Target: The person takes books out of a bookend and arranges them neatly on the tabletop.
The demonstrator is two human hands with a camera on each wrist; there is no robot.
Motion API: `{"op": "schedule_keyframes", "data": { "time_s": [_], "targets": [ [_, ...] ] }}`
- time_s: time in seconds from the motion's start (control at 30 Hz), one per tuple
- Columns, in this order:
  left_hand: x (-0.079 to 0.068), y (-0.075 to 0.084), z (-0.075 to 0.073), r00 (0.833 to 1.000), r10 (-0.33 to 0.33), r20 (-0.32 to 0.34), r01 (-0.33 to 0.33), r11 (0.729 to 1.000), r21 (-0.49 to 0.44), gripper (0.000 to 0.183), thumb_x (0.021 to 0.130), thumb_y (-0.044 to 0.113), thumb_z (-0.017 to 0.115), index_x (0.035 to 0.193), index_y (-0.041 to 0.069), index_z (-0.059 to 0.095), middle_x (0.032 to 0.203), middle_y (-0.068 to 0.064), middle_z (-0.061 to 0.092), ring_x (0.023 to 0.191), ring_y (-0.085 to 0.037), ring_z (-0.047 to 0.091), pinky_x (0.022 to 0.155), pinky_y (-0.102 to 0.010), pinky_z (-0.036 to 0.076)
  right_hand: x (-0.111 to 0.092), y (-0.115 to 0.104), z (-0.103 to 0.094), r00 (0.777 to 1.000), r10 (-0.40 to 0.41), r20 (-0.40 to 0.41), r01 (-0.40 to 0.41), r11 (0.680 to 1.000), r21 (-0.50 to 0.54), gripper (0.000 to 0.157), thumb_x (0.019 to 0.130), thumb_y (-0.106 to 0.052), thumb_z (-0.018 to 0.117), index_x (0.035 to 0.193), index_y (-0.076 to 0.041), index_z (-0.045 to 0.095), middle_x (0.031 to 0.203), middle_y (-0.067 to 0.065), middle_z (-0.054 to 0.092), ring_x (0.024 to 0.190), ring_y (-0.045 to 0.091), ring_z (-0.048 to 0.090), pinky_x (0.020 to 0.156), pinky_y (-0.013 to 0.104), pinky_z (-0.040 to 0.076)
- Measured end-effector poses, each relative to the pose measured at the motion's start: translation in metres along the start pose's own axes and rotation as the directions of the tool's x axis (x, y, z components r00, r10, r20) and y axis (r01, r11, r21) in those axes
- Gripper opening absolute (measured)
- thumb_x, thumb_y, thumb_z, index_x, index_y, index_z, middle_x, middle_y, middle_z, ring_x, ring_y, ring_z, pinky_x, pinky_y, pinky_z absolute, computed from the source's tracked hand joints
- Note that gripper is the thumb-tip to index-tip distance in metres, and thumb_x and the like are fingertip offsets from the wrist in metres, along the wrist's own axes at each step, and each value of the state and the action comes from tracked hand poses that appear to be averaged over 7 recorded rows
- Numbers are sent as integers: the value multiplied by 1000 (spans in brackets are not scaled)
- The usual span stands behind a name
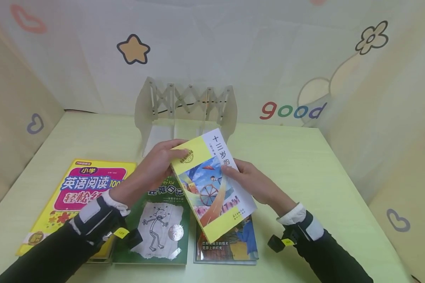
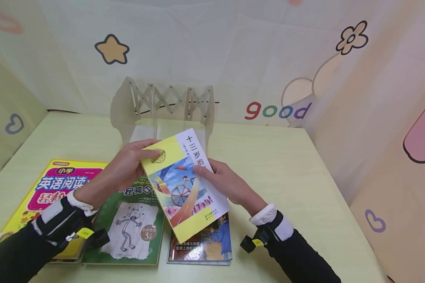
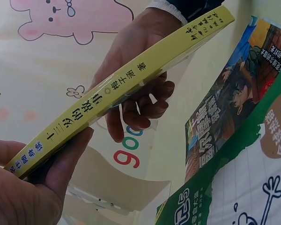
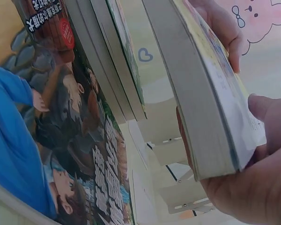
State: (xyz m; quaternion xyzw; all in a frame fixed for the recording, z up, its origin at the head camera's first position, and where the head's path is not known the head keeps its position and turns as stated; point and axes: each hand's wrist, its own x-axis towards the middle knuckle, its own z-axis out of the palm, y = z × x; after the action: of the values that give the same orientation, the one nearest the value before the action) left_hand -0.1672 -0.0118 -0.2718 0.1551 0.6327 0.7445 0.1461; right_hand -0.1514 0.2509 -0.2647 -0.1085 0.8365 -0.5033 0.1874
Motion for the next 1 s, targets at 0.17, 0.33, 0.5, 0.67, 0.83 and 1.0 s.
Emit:
{"op": "schedule_keyframes", "data": {
  "time_s": [0.17, 0.33, 0.5, 0.67, 0.83, 1.0],
  "targets": [
    [1, 0, 2, 1000, -6, 2, 6, 1000, 1, 49, 98, 18, 46, 144, 2, 41, 120, -18, 55, 93, -25, 65, 78, -33, 54, -2, 3, 1, 999, -4, 36, 4, 1000, 20, 60, 90, -50, 58, 135, -10, 50, 97, 17, 68, 77, 35, 69, 67, 47, 55],
    [2, 0, 4, 1000, -23, 8, 24, 999, -28, 50, 97, 18, 49, 145, 4, 41, 120, -18, 54, 96, -28, 65, 81, -37, 53, -2, 6, 3, 1000, -7, 24, 6, 999, 50, 60, 90, -47, 60, 135, -10, 49, 99, 17, 68, 78, 35, 69, 67, 47, 55],
    [2, 0, 5, 999, -36, 25, 37, 999, -29, 51, 97, 18, 49, 145, 4, 40, 122, -17, 54, 99, -29, 63, 83, -37, 53, -5, 8, 4, 1000, -26, -5, 26, 998, 56, 60, 89, -46, 61, 136, -10, 49, 100, 17, 67, 79, 35, 70, 67, 47, 55],
    [2, -1, 6, 998, -57, 31, 57, 998, -5, 51, 98, 17, 48, 146, 5, 40, 125, -16, 52, 102, -27, 60, 84, -35, 52, -9, 10, 5, 999, -28, -15, 29, 998, 64, 60, 90, -46, 60, 137, -11, 47, 100, 16, 68, 78, 35, 69, 66, 48, 55],
    [2, 0, 7, 998, -60, 22, 60, 998, 10, 51, 96, 18, 52, 145, 9, 42, 126, -12, 53, 105, -30, 59, 86, -36, 51, -14, 12, 5, 999, -51, -1, 51, 993, 106, 58, 92, -45, 58, 139, -12, 47, 102, 17, 67, 80, 37, 69, 67, 49, 54],
    [2, 1, 5, 998, -56, 0, 56, 998, 4, 55, 97, 29, 52, 146, 9, 39, 127, -11, 53, 108, -29, 59, 88, -35, 50, -19, 13, 5, 995, -95, 2, 94, 985, 142, 56, 95, -41, 55, 141, -11, 44, 104, 19, 67, 82, 38, 69, 68, 50, 54]
  ]
}}
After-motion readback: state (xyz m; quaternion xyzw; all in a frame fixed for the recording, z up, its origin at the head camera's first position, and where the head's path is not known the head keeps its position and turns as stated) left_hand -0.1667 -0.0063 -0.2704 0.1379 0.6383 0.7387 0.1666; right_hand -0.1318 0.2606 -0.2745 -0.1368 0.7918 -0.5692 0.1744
